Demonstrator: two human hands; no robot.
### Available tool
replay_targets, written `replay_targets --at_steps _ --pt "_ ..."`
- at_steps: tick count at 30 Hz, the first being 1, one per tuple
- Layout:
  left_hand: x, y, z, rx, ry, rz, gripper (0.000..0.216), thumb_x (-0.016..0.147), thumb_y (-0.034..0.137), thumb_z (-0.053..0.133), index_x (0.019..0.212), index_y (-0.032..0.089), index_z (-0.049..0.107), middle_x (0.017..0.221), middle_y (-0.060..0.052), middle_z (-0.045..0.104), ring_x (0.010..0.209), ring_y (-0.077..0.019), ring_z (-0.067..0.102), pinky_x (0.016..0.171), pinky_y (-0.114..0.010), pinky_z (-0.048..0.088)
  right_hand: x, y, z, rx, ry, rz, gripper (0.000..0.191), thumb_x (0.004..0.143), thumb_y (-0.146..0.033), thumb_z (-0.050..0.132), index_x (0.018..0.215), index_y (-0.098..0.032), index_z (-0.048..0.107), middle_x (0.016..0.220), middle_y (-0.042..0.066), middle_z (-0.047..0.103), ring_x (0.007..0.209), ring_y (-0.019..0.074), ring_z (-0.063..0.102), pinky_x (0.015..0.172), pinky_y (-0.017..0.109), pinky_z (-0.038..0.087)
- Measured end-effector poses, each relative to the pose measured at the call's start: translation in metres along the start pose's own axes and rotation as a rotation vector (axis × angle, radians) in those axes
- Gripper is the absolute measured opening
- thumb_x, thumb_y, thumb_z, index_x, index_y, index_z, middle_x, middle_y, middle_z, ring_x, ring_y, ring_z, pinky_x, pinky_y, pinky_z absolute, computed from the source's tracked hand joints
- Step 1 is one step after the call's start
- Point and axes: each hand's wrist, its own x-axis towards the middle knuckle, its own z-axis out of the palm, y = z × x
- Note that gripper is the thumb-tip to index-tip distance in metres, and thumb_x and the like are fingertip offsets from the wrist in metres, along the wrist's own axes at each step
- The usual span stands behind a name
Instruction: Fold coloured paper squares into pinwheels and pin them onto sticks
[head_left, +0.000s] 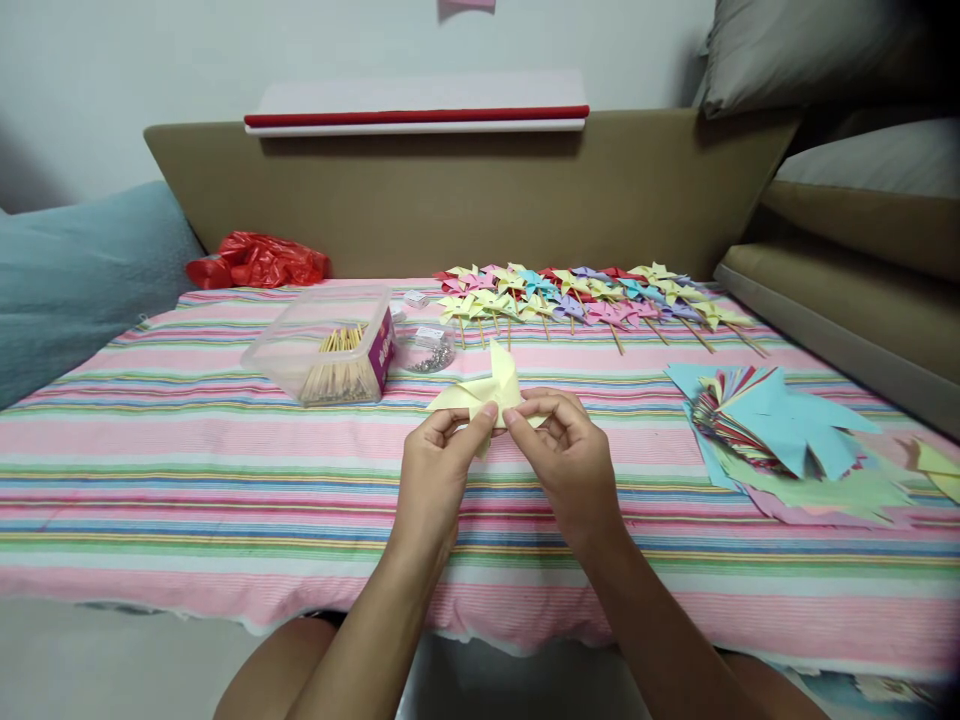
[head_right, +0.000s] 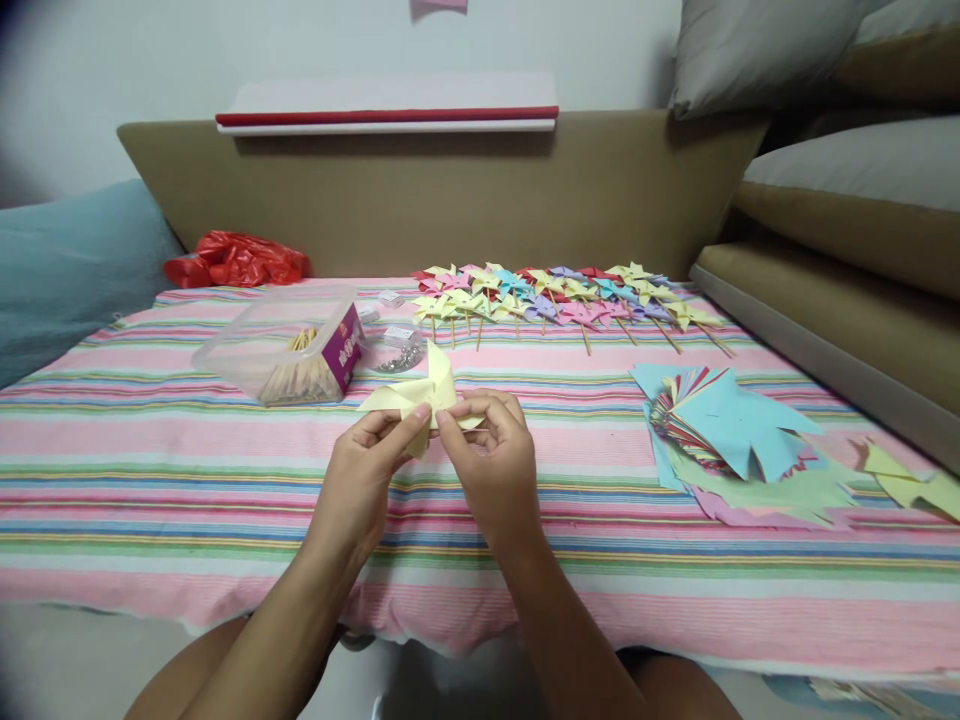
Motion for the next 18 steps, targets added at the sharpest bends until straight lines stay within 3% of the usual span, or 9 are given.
replay_targets --at_steps 8,18 --pt "0.0010 -0.0020 -0.0012 0.071 -0.034 0.033 0.020 0.078 0.033 0.081 0.075 0.015 0.074 0.071 0.000 0.069 0.068 -0.0113 0.057 0.065 -0.022 0.042 0.0009 -0.0015 0.0008 -0.032 0.015 0.001 0.013 0.077 -0.031 0.076 0.077 -0.020 0.070 0.106 0.007 0.059 0.088 0.0183 0.065 0.067 0.029 0.060" --pt "-0.0009 -0.0025 -0.0022 0.059 -0.038 0.054 0.021 0.078 0.034 0.081 0.074 0.015 0.073 0.070 -0.001 0.068 0.064 -0.0110 0.055 0.061 -0.021 0.039 0.0000 0.0007 -0.0010 -0.070 -0.011 -0.027 0.014 0.079 -0.033 0.076 0.079 -0.021 0.071 0.107 0.008 0.060 0.093 0.0198 0.064 0.064 0.027 0.056"
